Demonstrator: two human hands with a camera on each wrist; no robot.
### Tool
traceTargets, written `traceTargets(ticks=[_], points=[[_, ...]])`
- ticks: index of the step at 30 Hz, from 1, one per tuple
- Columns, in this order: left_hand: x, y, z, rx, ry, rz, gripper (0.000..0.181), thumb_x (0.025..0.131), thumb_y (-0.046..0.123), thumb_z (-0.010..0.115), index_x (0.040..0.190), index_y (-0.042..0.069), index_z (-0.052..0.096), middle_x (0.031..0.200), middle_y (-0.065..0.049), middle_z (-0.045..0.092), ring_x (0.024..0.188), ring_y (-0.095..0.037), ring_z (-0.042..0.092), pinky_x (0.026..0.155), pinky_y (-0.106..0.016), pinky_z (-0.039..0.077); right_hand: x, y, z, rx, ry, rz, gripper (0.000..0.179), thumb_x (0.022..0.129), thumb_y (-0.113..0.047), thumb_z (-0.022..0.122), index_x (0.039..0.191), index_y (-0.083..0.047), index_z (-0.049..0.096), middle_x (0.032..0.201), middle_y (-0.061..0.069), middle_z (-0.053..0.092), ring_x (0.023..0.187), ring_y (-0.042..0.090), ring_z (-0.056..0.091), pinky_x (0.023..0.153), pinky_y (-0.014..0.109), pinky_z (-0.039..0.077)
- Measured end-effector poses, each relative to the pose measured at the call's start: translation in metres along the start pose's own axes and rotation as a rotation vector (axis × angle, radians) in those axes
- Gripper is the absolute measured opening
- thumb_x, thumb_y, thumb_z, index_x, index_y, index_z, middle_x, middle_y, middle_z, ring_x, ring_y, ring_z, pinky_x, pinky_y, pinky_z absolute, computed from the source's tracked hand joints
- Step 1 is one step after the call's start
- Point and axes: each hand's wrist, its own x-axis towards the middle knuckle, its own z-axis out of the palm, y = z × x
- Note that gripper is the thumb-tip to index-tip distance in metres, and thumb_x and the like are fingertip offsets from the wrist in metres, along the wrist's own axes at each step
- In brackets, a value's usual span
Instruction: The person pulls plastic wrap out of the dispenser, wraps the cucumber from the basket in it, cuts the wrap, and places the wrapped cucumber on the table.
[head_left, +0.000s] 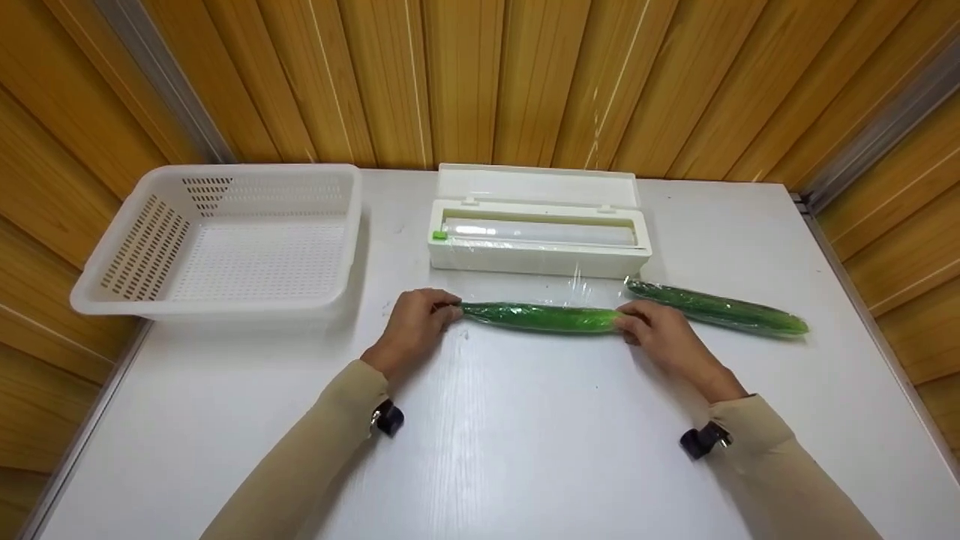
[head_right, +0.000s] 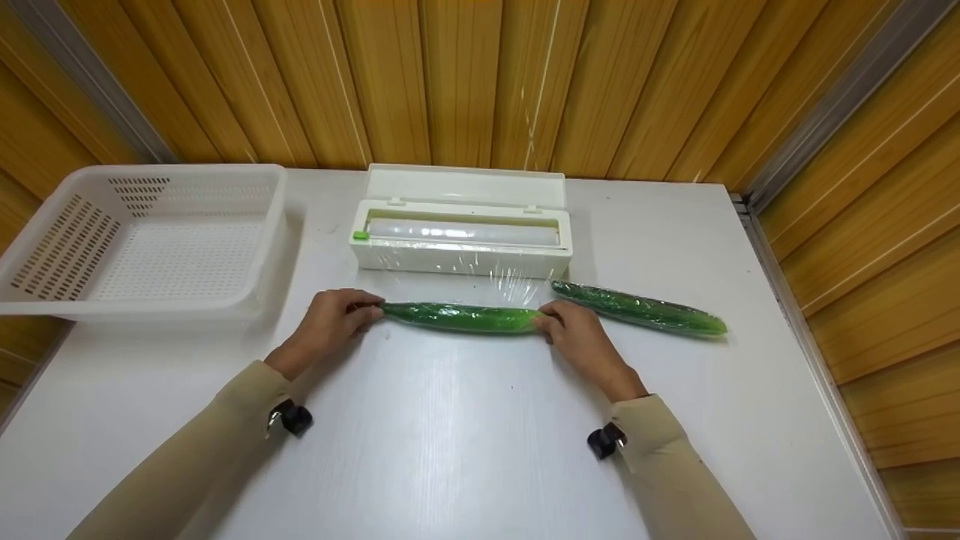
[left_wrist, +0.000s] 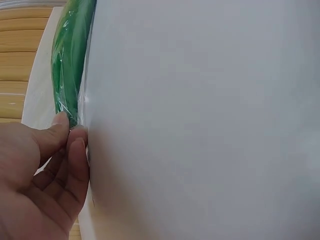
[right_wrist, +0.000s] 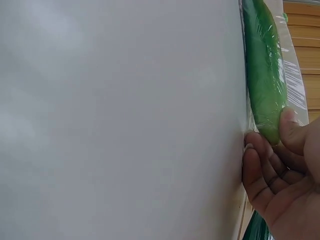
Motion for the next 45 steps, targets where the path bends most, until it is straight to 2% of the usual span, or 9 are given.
traceTargets(ticks=[4, 10, 14, 19, 24, 29, 33, 39, 45], points=[[0.001, 0.0, 0.001, -0.041, 0.023, -0.027, 0.016, 0.101, 0.008, 0.074, 0.115, 0.003, 0.077, 0.088, -0.007, 0.072, 0.077, -0.02, 0.064, 0.071, -0.034, 0.052, 0.004, -0.002, -0.001, -0.027, -0.027, 0.019, 0.022, 0.109, -0.014, 0.063, 0.118, 0.004, 0.071, 0.097, 0.011, 0.073, 0.087, 0.022, 0.069, 0.076, 0.03, 0.057], [0.001, 0.004, 0.002, 0.073, -0.014, 0.009, 0.025, 0.098, 0.016, 0.079, 0.116, 0.0, 0.076, 0.097, -0.006, 0.07, 0.092, -0.022, 0.063, 0.084, -0.038, 0.053, 0.01, -0.003, -0.003, -0.018, -0.052, 0.059, 0.026, 0.11, -0.016, 0.06, 0.117, 0.007, 0.071, 0.092, 0.011, 0.071, 0.082, 0.019, 0.066, 0.072, 0.027, 0.056], [0.003, 0.003, 0.002, 0.061, -0.029, 0.005, 0.026, 0.095, 0.012, 0.082, 0.116, -0.003, 0.075, 0.097, -0.008, 0.071, 0.092, -0.024, 0.064, 0.084, -0.04, 0.054, 0.012, -0.003, -0.004, 0.01, -0.049, 0.093, 0.027, 0.111, -0.016, 0.059, 0.118, 0.008, 0.07, 0.094, 0.012, 0.071, 0.081, 0.018, 0.068, 0.071, 0.026, 0.058], [0.003, 0.003, 0.001, 0.069, -0.014, -0.017, 0.018, 0.099, 0.013, 0.076, 0.112, 0.001, 0.078, 0.104, -0.008, 0.077, 0.101, -0.024, 0.07, 0.091, -0.04, 0.056, 0.013, -0.003, -0.002, 0.069, -0.046, 0.127, 0.026, 0.111, -0.017, 0.059, 0.114, 0.006, 0.068, 0.095, 0.012, 0.069, 0.08, 0.017, 0.066, 0.071, 0.027, 0.058], [0.003, 0.003, 0.001, 0.153, -0.004, 0.042, 0.019, 0.099, 0.017, 0.077, 0.11, 0.002, 0.08, 0.104, -0.008, 0.075, 0.102, -0.026, 0.07, 0.091, -0.039, 0.056, 0.012, -0.004, 0.0, 0.166, 0.007, 0.164, 0.027, 0.11, -0.019, 0.062, 0.118, 0.006, 0.065, 0.096, 0.013, 0.068, 0.079, 0.017, 0.064, 0.068, 0.026, 0.056], [0.003, 0.002, 0.002, 0.204, 0.023, 0.115, 0.02, 0.098, 0.016, 0.078, 0.11, 0.001, 0.082, 0.097, -0.007, 0.069, 0.095, -0.027, 0.067, 0.085, -0.04, 0.055, 0.01, -0.003, 0.004, 0.186, 0.076, 0.114, 0.026, 0.109, -0.017, 0.064, 0.124, 0.003, 0.062, 0.099, 0.018, 0.067, 0.078, 0.021, 0.066, 0.065, 0.027, 0.057], [0.004, -0.002, 0.004, 0.176, 0.053, 0.131, 0.023, 0.097, 0.013, 0.078, 0.115, -0.002, 0.081, 0.097, -0.01, 0.068, 0.093, -0.03, 0.067, 0.085, -0.042, 0.055, 0.012, -0.003, 0.007, 0.164, 0.083, 0.094, 0.022, 0.11, -0.017, 0.062, 0.124, 0.0, 0.063, 0.099, 0.018, 0.065, 0.08, 0.024, 0.065, 0.066, 0.028, 0.058], [0.003, -0.002, 0.006, 0.056, 0.101, 0.048, 0.022, 0.098, 0.011, 0.077, 0.116, -0.001, 0.081, 0.097, -0.011, 0.071, 0.095, -0.03, 0.068, 0.088, -0.043, 0.056, 0.016, -0.005, 0.006, 0.153, 0.074, 0.117, 0.023, 0.111, -0.02, 0.06, 0.12, 0.001, 0.064, 0.095, 0.016, 0.065, 0.079, 0.023, 0.063, 0.063, 0.027, 0.056], [0.006, -0.002, 0.007, 0.004, 0.116, 0.006, 0.02, 0.099, 0.012, 0.076, 0.114, 0.0, 0.082, 0.097, -0.011, 0.073, 0.096, -0.028, 0.069, 0.089, -0.042, 0.056, 0.017, -0.006, 0.007, 0.186, 0.087, 0.141, 0.022, 0.111, -0.019, 0.06, 0.114, 0.002, 0.064, 0.093, 0.016, 0.065, 0.076, 0.021, 0.062, 0.06, 0.026, 0.055]])
